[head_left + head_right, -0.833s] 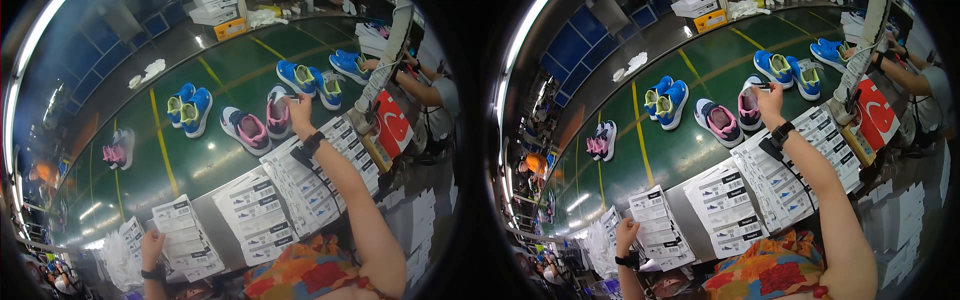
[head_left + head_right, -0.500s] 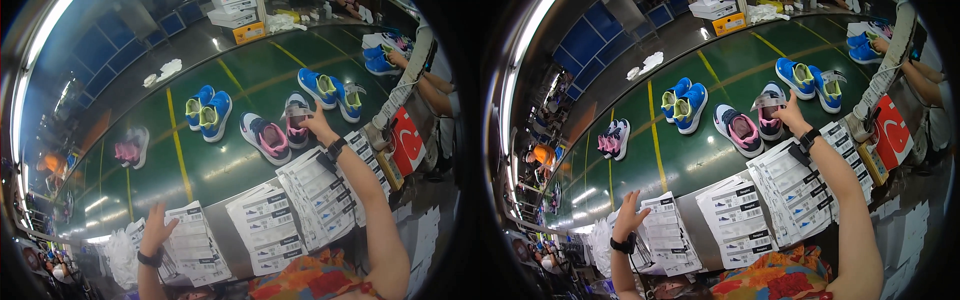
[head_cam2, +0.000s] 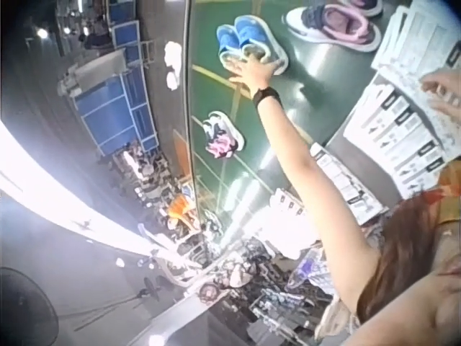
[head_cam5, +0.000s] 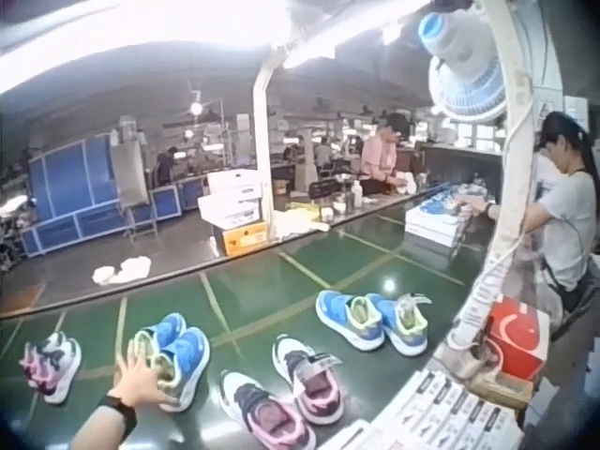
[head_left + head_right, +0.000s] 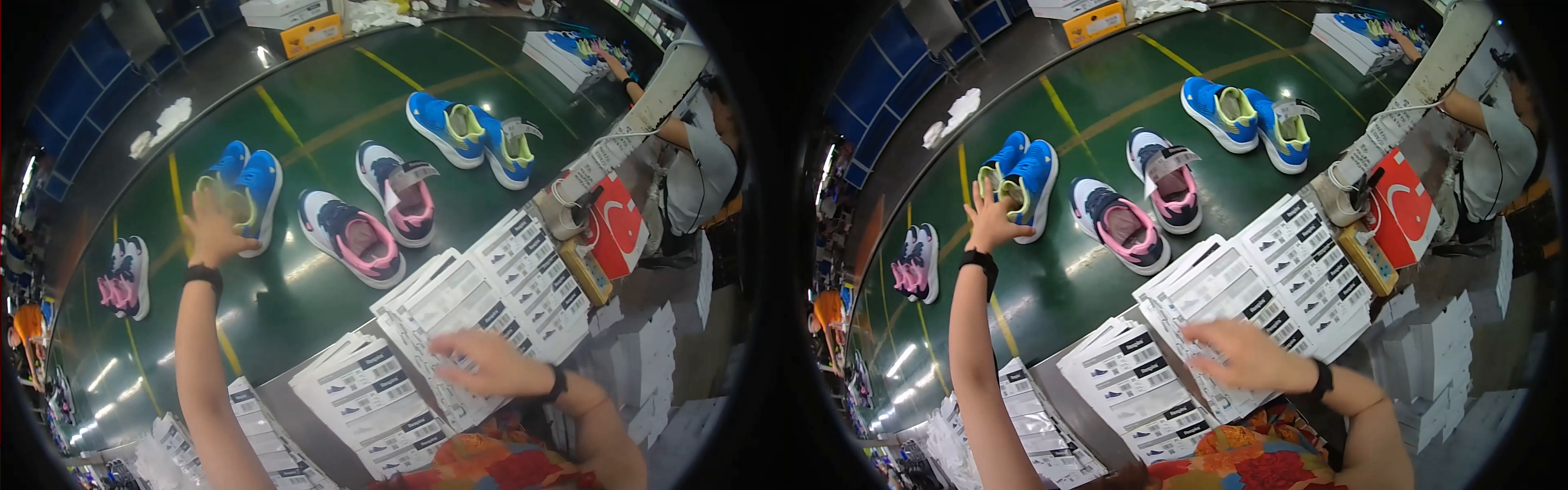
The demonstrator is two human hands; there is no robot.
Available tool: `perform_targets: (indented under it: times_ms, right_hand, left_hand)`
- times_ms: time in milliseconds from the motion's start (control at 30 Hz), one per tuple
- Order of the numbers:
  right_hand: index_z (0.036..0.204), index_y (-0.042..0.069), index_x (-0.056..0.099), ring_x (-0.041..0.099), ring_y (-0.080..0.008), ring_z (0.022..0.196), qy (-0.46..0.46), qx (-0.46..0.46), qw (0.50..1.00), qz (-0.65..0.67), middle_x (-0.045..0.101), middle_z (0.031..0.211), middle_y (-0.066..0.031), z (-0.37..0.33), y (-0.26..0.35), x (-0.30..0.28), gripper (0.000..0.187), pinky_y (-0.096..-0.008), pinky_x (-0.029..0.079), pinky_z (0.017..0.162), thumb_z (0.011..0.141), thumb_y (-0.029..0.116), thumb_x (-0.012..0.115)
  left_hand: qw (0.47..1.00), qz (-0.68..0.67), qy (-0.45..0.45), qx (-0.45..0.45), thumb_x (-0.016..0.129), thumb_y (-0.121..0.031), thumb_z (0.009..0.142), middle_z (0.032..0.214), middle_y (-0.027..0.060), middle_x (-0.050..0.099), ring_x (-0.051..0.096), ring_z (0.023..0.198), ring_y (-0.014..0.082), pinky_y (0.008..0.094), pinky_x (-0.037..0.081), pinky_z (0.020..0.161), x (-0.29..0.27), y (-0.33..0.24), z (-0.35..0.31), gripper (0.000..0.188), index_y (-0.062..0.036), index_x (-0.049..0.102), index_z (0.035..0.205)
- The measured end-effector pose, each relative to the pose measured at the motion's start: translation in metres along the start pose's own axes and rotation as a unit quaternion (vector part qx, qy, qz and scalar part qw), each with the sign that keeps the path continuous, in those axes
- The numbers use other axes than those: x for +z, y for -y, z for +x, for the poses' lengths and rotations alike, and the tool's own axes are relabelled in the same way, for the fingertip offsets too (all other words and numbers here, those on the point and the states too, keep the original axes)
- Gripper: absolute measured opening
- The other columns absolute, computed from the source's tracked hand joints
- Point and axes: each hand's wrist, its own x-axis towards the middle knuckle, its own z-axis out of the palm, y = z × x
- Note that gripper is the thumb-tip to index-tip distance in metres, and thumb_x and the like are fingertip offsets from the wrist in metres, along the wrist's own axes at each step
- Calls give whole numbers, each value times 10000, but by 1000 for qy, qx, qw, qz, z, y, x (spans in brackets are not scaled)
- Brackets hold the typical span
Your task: The recorder compares individual shoes to printed label sheets and sorts the sheets accordingly.
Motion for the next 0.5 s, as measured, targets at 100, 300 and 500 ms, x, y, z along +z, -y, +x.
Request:
perform_targets:
  times_ms: [100,300,500]
  right_hand:
    - [1339,53,470,568,-311,989,32,-94,991,-89,524,1265,-212,-26,3,49,642,-382,496,818,801,309,706]
    - [1361,10,424,527,-344,1005,119,-90,972,-180,425,1361,-257,-31,4,70,722,-414,474,856,780,327,713]
    - [1385,-2,379,490,-394,1163,-4,-127,991,-51,400,1400,-261,-27,15,51,783,-418,427,963,782,342,741]
  left_hand:
    - [993,-112,13,-28,850,-439,471,1520,215,211,115,1406,430,717,122,1025,2,-6,19,698,-138,682,1077]
    - [945,-315,48,68,773,-507,668,748,99,668,648,721,195,316,490,682,-22,-19,-43,584,14,691,920]
    - [778,-615,123,-14,740,-304,786,784,50,672,620,657,110,239,485,602,-81,-8,-180,371,17,683,963]
